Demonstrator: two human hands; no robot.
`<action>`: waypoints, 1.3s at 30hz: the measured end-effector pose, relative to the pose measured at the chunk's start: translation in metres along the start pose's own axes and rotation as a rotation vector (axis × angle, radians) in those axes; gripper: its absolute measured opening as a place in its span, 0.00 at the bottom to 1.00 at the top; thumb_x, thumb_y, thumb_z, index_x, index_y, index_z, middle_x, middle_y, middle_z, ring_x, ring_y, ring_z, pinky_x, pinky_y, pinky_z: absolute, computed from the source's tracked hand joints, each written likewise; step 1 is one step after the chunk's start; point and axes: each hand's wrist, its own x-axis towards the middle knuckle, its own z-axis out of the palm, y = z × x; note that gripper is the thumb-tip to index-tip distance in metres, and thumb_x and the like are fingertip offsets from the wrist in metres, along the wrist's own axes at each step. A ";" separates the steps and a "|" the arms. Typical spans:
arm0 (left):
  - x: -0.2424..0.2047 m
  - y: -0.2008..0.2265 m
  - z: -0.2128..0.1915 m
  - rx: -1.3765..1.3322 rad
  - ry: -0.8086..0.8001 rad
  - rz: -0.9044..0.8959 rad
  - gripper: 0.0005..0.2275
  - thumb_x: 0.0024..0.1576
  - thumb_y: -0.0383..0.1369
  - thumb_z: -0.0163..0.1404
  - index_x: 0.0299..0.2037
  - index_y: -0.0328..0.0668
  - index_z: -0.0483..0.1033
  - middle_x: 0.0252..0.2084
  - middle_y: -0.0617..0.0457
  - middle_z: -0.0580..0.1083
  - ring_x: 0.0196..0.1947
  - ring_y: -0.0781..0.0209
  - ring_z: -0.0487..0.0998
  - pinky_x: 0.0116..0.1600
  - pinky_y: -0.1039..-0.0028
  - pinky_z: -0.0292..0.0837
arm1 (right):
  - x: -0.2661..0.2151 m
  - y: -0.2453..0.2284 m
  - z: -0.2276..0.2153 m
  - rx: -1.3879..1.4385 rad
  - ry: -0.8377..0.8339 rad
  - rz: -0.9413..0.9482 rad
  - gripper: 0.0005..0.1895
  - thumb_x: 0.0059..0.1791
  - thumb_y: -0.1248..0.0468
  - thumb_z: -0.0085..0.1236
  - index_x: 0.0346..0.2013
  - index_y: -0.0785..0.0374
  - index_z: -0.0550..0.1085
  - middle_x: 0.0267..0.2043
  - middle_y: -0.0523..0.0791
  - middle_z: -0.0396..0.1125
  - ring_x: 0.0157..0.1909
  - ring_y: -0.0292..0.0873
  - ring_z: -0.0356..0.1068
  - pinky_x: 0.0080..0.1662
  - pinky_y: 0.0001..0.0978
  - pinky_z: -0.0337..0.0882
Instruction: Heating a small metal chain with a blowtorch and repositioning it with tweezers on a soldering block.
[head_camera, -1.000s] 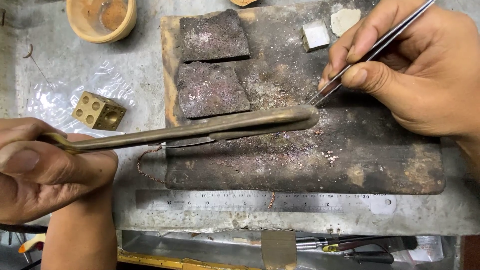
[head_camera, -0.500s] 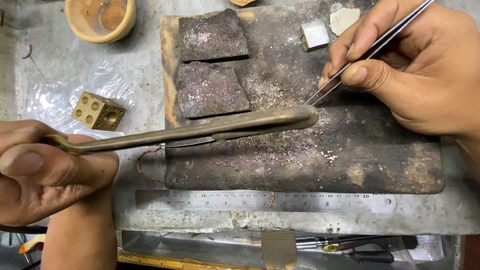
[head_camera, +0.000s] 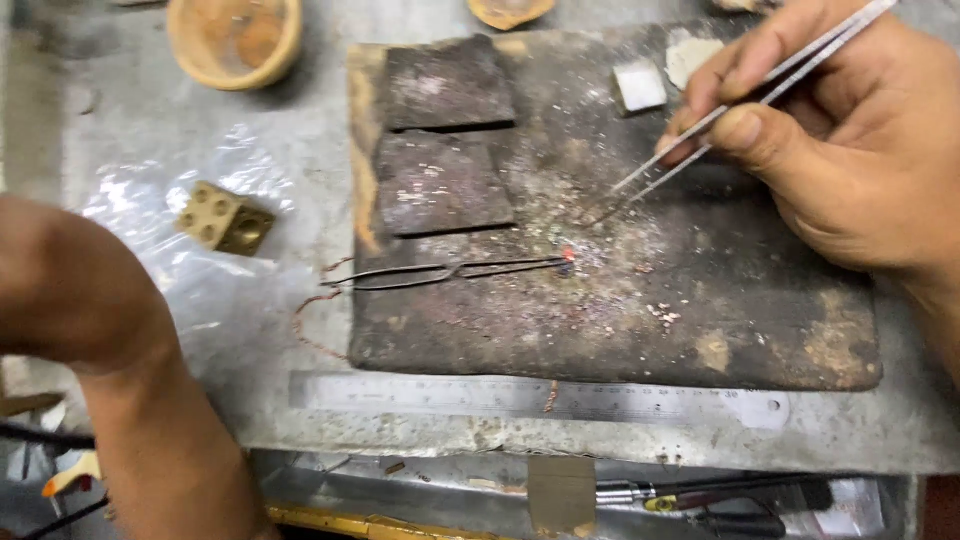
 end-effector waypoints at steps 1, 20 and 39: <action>0.018 -0.006 -0.011 0.216 -0.098 0.058 0.16 0.57 0.22 0.32 0.28 0.68 0.56 0.26 0.69 0.54 0.24 0.72 0.56 0.28 0.78 0.51 | 0.002 0.002 0.001 0.041 0.025 0.007 0.12 0.58 0.68 0.50 0.50 0.65 0.57 0.48 0.57 0.66 0.49 0.52 0.76 0.58 0.39 0.83; 0.041 -0.023 0.026 -0.636 -0.992 -0.052 0.20 0.58 0.53 0.61 0.42 0.43 0.82 0.34 0.43 0.82 0.35 0.40 0.83 0.34 0.54 0.72 | 0.002 0.000 -0.006 -0.015 -0.004 -0.062 0.07 0.59 0.69 0.49 0.48 0.62 0.61 0.44 0.54 0.67 0.51 0.50 0.73 0.59 0.38 0.75; 0.107 -0.025 -0.093 -2.333 -0.168 0.727 0.09 0.57 0.34 0.62 0.34 0.37 0.78 0.32 0.51 0.73 0.30 0.56 0.68 0.35 0.67 0.55 | -0.004 -0.020 0.000 -0.004 -0.059 -0.005 0.09 0.52 0.69 0.57 0.43 0.61 0.66 0.43 0.52 0.69 0.47 0.48 0.79 0.55 0.40 0.87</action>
